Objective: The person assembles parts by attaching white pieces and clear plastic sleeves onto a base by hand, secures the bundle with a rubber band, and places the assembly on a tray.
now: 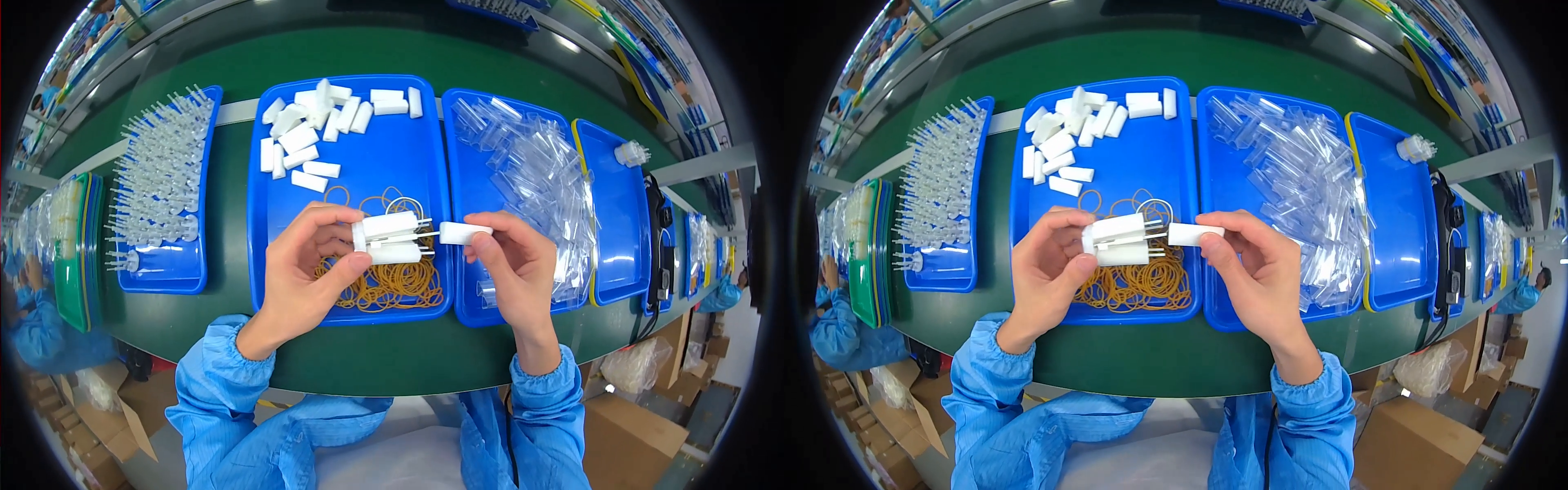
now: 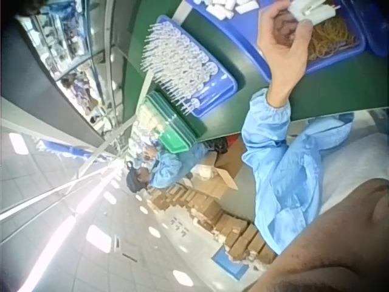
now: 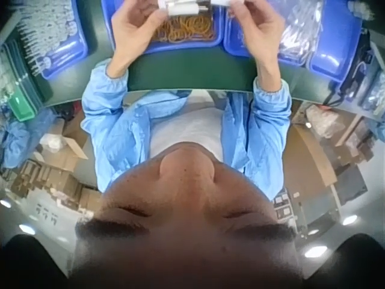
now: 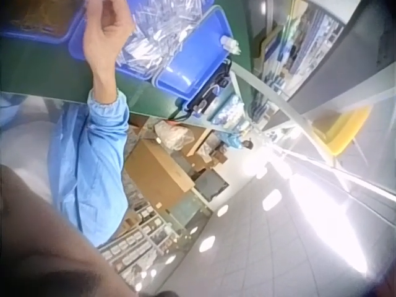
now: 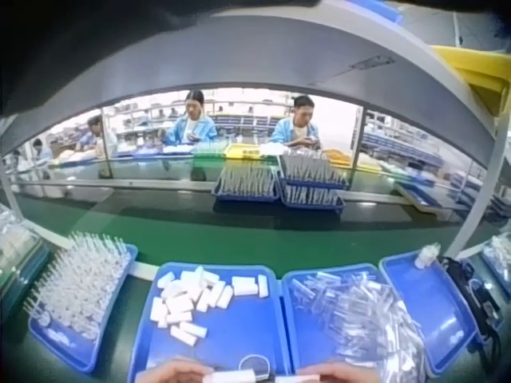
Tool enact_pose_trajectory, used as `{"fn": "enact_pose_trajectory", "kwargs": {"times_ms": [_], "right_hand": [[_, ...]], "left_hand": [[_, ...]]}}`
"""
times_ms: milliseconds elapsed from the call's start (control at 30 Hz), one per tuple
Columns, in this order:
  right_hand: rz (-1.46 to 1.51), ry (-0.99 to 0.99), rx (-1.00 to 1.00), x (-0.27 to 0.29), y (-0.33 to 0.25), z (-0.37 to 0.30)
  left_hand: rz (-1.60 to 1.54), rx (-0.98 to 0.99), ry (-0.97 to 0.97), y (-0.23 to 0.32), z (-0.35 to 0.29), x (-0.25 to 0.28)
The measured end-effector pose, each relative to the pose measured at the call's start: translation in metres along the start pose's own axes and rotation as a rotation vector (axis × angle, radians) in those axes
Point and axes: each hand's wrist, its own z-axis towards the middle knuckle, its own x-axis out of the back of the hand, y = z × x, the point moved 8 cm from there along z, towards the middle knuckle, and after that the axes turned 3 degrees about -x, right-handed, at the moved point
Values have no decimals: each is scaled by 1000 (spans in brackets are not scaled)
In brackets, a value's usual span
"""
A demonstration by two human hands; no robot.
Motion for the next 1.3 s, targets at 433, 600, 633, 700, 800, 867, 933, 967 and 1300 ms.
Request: {"fn": "enact_pose_trajectory", "kwargs": {"times_ms": [433,600,633,700,800,867,933,967,1300], "right_hand": [[173,-59,-82,5,19,4],[116,-47,-92,2,18,2],[112,-41,-94,2,17,2],[92,-42,-100,0,16,2],[71,-61,-91,-9,13,0],[67,-77,-77,-12,14,-1],[-96,-116,36,-15,12,-2],[-95,-116,35,-15,12,-2],[-81,112,-4,-19,13,-10]], "left_hand": [[2,92,-30,-10,-1,1],[12,101,-30,-11,-2,0],[17,101,-32,-11,-2,0],[22,93,-40,-12,-2,0],[37,80,-58,-12,-3,-3],[45,76,-68,-11,-3,-5],[103,69,-80,-9,-3,-7],[103,69,-79,-9,-3,-7],[211,33,-70,-7,-2,-8]]}}
